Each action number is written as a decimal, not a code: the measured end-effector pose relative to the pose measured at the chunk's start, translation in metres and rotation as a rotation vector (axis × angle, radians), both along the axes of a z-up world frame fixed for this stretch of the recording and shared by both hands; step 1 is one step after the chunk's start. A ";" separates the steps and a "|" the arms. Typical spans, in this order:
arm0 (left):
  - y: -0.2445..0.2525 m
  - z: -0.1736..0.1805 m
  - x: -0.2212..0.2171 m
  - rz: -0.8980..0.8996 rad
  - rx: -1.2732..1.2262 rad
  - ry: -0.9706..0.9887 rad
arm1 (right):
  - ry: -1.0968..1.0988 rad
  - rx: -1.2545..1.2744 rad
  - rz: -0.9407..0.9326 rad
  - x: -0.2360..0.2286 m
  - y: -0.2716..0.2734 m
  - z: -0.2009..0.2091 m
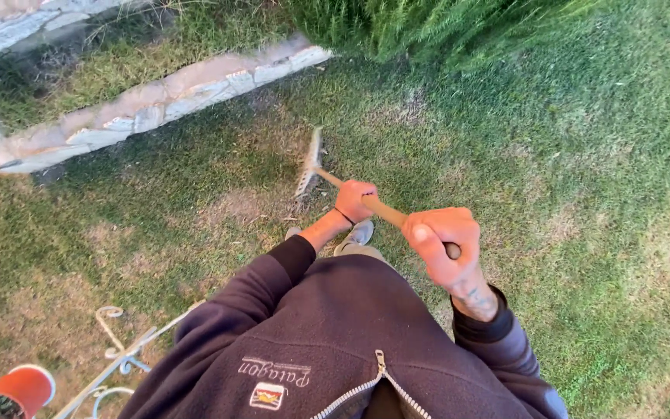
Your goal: The recorder is raking leaves and debris from a grassy area into piles in a backyard environment.
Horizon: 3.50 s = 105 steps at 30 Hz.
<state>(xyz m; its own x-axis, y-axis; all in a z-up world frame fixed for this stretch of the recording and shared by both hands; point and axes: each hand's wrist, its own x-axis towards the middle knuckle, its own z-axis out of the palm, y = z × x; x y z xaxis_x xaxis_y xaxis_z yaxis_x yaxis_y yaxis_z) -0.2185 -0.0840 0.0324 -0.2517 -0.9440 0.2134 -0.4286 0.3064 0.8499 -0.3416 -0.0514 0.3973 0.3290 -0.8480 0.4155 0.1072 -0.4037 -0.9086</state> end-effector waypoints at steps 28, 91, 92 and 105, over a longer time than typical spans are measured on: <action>-0.014 0.061 -0.070 -0.024 -0.139 0.072 | -0.121 0.033 -0.087 -0.072 -0.010 0.037; -0.210 -0.069 -0.025 -0.427 -0.085 -0.446 | -0.156 -0.099 -0.445 -0.062 -0.110 -0.094; -0.197 -0.061 -0.036 -0.444 -0.053 -0.414 | -0.091 -0.075 -0.471 -0.071 -0.101 -0.086; -0.224 -0.014 -0.024 -0.418 -0.037 -0.426 | -0.380 -0.228 -0.365 -0.069 -0.135 -0.047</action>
<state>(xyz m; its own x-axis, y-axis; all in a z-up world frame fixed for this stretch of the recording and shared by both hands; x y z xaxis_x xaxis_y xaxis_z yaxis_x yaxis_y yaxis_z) -0.2427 -0.3076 0.0189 -0.6710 -0.7402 0.0428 -0.5662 0.5488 0.6150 -0.4107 -0.1860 0.3506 -0.1762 -0.7535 0.6334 0.2261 -0.6573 -0.7189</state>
